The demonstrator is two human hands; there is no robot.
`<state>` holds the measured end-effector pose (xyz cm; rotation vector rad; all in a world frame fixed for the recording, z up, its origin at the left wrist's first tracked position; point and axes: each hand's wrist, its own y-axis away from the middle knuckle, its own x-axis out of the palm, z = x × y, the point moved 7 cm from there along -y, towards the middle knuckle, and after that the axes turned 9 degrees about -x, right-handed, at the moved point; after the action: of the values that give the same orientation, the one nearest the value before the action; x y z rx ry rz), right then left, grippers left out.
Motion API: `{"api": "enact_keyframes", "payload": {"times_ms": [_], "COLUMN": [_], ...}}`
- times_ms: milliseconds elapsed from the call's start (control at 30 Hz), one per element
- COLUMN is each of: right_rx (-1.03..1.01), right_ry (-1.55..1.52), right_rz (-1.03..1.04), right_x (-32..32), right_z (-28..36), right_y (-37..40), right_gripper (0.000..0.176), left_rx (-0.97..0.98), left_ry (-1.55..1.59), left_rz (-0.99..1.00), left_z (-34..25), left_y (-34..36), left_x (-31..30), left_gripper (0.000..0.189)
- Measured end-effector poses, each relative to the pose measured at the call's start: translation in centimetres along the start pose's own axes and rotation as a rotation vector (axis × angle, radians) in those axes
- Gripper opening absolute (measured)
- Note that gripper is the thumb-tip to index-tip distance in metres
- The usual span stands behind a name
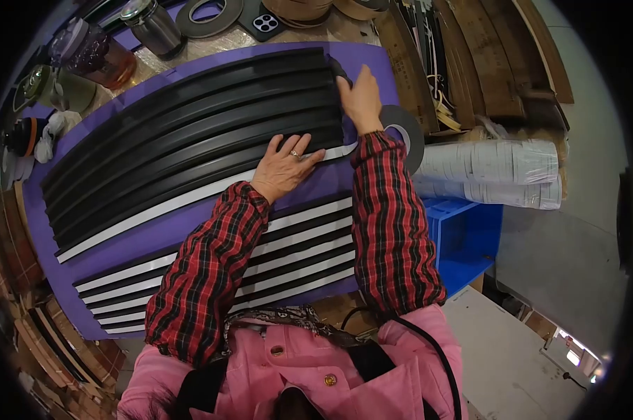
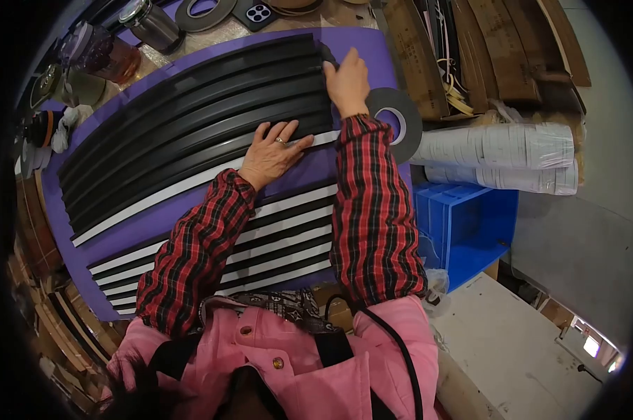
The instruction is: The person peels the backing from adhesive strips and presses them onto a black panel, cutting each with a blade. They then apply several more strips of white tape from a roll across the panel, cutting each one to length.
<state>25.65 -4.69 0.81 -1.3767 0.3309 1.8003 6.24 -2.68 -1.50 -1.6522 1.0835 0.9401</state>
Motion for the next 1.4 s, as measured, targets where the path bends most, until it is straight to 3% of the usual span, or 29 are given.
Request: {"api": "enact_keyframes", "payload": {"times_ms": [33,167,200,267,300,333,400,467,533,567,600,633,733,767,800,833,900,967,1033,1100,1133,1200,1267,1300,1333,1400], "right_rx": [-0.039,0.402,0.307,0.177,0.341,0.353,0.416,0.349,0.208,0.197,0.188,0.169,0.218,0.210,0.233,0.241,0.231,0.140,0.126,0.107,0.107,0.067,0.118,0.186,0.200,0.212], "right_ry": [0.041,0.130,0.215,0.351,0.218,0.214,-0.245,-0.770,-1.010,-1.172,-1.343,-1.425,-1.770,-1.835,-1.894,-1.848,-1.843,-1.870,-1.887,-1.875,-1.847,-1.816,-1.927,-2.063,-2.252,-2.195], "right_rz": [-0.150,0.181,0.193,-0.044,0.114,0.107,-0.444,-0.776,-0.686,-0.604,-0.504,-0.406,-0.259,-0.193,-0.167,-0.168,-0.161,-0.095,-0.036,0.028,0.062,0.087,0.105,0.061,0.151,-0.014], "right_x": [-1.7,-2.3,-1.4,-1.1,-1.1,-2.2,-6.9,-11.9,-15.3,-15.0,-14.2,-13.0,-9.2,-8.2,-6.7,-5.3,-3.0,-1.3,0.2,1.2,1.9,2.5,2.4,1.8,0.3,-2.7], "right_z": [-0.8,-6.2,-5.6,-4.0,-4.7,-4.4,-4.4,-3.8,0.6,1.5,2.3,2.8,5.9,7.5,9.2,11.0,15.8,20.0,23.6,26.7,27.9,30.5,30.9,29.6,28.1,23.6], "right_y": [1.5,9.3,10.2,11.0,10.6,10.6,10.7,10.6,10.2,10.5,10.7,11.4,13.4,13.6,13.7,13.6,13.7,13.8,14.6,15.8,16.5,17.3,17.4,16.5,15.8,14.8], "right_gripper": [0.054,0.065,0.064,0.063,0.066,0.066,0.064,0.059,0.054,0.053,0.052,0.050,0.057,0.060,0.051,0.045,0.035,0.038,0.035,0.036,0.037,0.038,0.039,0.045,0.051,0.050], "left_rx": [-0.006,-0.011,-0.012,0.001,-0.002,-0.003,0.010,0.008,0.061,0.086,0.051,0.003,-0.462,-0.549,-0.637,-0.569,-0.619,-0.536,-0.704,-0.980,-0.962,-0.867,-0.892,-0.965,-1.042,-1.212], "left_ry": [0.009,-0.031,-0.052,-0.062,-0.067,-0.073,-0.068,-0.043,0.021,0.078,0.164,0.113,-0.129,-0.193,-0.242,-0.227,-0.088,-0.032,0.498,1.453,1.709,1.867,1.866,1.751,1.636,1.383], "left_rz": [0.004,0.057,0.081,0.097,0.096,0.094,0.075,0.055,0.020,-0.003,-0.153,-0.147,-0.336,-0.332,-0.328,-0.339,-0.032,-0.020,-0.266,-0.405,-0.464,-0.494,-0.566,-0.527,-0.481,-0.491], "left_z": [0.0,0.0,0.0,-0.1,-0.2,-0.3,-0.1,-0.3,-0.5,-0.1,0.5,2.7,12.4,14.9,16.2,16.2,16.0,13.7,14.0,13.3,13.0,13.7,15.6,17.4,19.1,25.9], "left_y": [0.1,0.0,0.0,-0.1,-0.1,-0.1,-0.5,-0.1,-0.1,0.0,0.7,2.6,11.0,14.2,16.5,17.7,18.7,18.9,19.4,19.3,18.9,19.4,21.8,23.7,25.9,32.9], "left_x": [0.0,0.3,0.4,0.5,0.3,0.1,0.2,-0.3,-0.6,-1.3,-3.6,-4.8,-9.7,-10.7,-11.7,-11.8,-10.0,-10.6,-12.8,-13.7,-14.0,-14.8,-16.3,-17.1,-17.9,-19.2], "left_gripper": [0.032,0.033,0.033,0.032,0.031,0.031,0.030,0.030,0.028,0.027,0.021,0.021,0.007,0.007,0.007,0.008,0.008,0.012,0.018,0.025,0.026,0.025,0.022,0.018,0.015,0.016]}}
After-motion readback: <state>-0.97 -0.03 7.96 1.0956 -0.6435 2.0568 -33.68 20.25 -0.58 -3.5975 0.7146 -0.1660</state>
